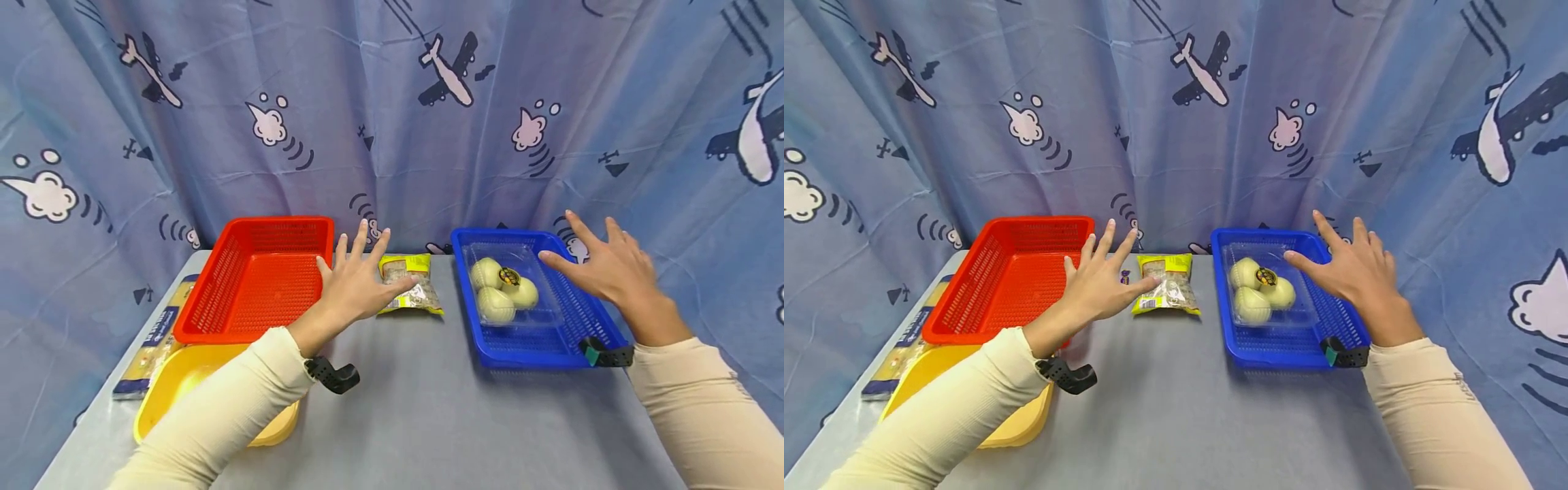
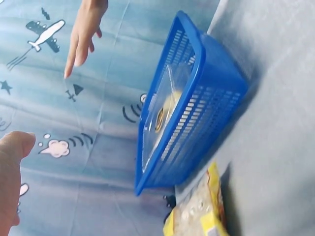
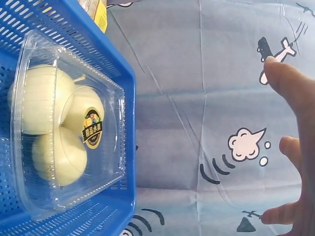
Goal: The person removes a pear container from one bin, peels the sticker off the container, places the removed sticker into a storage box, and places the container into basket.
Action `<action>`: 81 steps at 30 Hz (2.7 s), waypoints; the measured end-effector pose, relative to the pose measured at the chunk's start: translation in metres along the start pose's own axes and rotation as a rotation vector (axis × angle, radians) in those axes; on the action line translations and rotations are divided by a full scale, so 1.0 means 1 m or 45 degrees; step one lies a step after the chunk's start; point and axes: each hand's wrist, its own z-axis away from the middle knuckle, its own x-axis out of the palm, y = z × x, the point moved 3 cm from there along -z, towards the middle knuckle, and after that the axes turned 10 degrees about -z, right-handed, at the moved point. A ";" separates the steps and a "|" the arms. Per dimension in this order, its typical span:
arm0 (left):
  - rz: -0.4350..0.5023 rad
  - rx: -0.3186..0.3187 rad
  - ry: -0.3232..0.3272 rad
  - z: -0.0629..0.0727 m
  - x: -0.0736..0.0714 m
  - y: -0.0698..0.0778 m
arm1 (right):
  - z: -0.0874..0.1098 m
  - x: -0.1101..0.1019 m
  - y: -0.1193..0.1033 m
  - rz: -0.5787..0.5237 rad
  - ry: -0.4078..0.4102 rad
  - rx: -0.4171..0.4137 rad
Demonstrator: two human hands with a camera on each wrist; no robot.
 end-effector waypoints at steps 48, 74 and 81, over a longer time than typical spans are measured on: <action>0.215 0.218 -0.071 0.005 0.086 0.093 | -0.010 0.027 0.034 -0.134 0.002 0.028; 0.269 0.408 -0.105 0.000 0.129 0.114 | -0.024 0.048 0.057 -0.323 -0.069 0.019; 0.257 0.426 -0.133 -0.001 0.139 0.118 | -0.030 0.057 0.063 -0.381 -0.130 0.021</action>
